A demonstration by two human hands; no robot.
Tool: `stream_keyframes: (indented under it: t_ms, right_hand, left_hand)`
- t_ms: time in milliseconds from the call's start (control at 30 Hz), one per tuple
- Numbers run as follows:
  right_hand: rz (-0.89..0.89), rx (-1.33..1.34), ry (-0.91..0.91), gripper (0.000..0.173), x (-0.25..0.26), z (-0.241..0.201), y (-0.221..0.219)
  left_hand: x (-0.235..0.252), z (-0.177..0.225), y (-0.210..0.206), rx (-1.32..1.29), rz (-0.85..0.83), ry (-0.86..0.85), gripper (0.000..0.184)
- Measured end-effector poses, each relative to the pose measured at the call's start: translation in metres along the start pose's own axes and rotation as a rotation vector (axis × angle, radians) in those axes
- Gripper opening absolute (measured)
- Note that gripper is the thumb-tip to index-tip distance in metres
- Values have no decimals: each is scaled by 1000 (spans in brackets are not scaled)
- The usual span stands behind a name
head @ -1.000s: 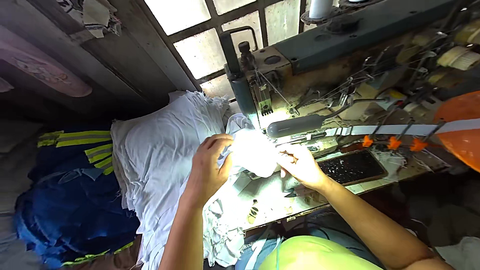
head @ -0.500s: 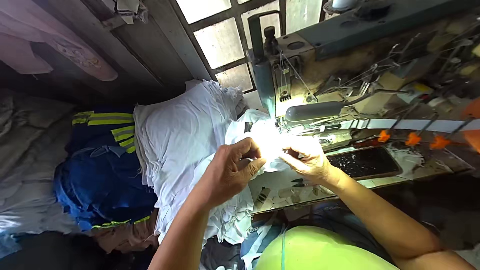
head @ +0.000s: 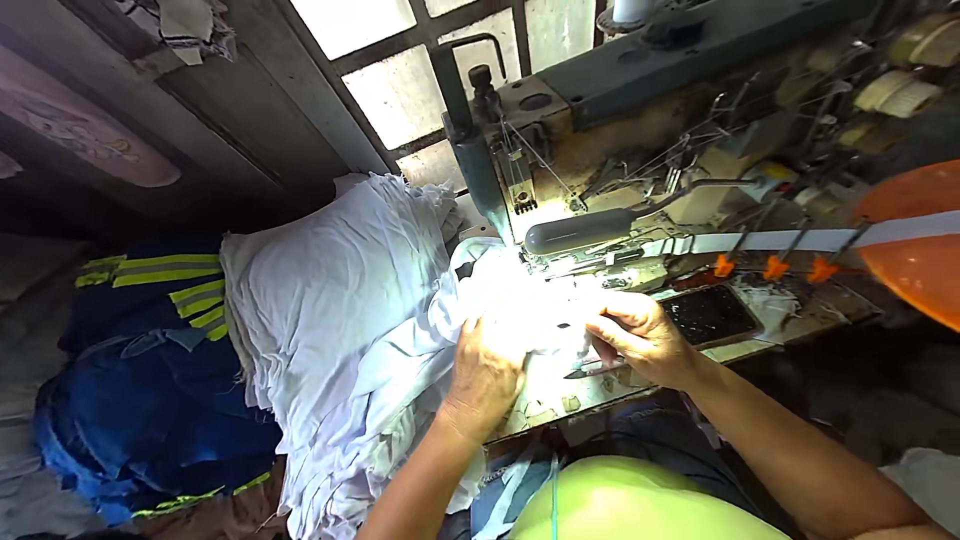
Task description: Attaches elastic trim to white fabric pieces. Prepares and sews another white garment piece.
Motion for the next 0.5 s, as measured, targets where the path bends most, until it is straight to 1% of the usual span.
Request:
stream_keyframes:
  t_ms: [33, 67, 133, 200, 233, 267, 300, 333, 367, 400, 433, 467, 500]
  right_hand:
    - [-36, 34, -35, 23, -4, 2, -1]
    - [-74, 58, -66, 24, -8, 4, -5]
    - [-102, 124, -162, 23, -14, 19, -18]
    - [-72, 204, -270, 15, -16, 42, -32]
    - [-51, 240, -290, 6, -17, 51, -36]
    - [-40, 262, -288, 6, -17, 55, -39]
    - [-34, 274, -264, 11, -19, 56, -41]
    - [-24, 273, -232, 11, -22, 54, -40]
    - [-7, 272, -208, 8, -26, 52, -38]
    - [22, 274, -194, 5, -30, 49, -34]
    - [51, 287, -176, 4, -33, 47, -28]
    - [74, 298, -156, 5, -34, 44, -22]
    - [84, 304, -141, 7, -35, 41, -17]
  left_hand:
    - [2, -10, -1, 55, -31, 32, 16]
    - [7, -22, 2, 90, -42, 72, 16]
    - [21, -47, 5, 71, -116, 122, 16]
    - [35, -65, -5, 64, -182, 58, 17]
    - [41, -70, -10, 103, -196, 17, 22]
    - [44, -70, -12, 146, -206, -4, 30]
    - [45, -65, -11, 154, -224, 1, 36]
    - [40, -53, -8, 105, -253, 15, 41]
    - [31, -34, -4, 34, -258, -11, 40]
    - [21, -10, -1, 6, -234, -83, 27]
    - [11, 9, -1, 11, -197, -153, 21]
    - [3, 17, -6, 3, -178, -174, 25]
    - [-1, 15, -11, 15, -138, -164, 27]
Point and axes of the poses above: each hand's wrist, its own x-axis towards the middle knuckle, its own y-axis out of the back of the hand, z = x × y, the point moved 10 cm from there along x, towards the middle knuckle, and after that the axes turned 5 degrees about -y, right-handed, at the moved point
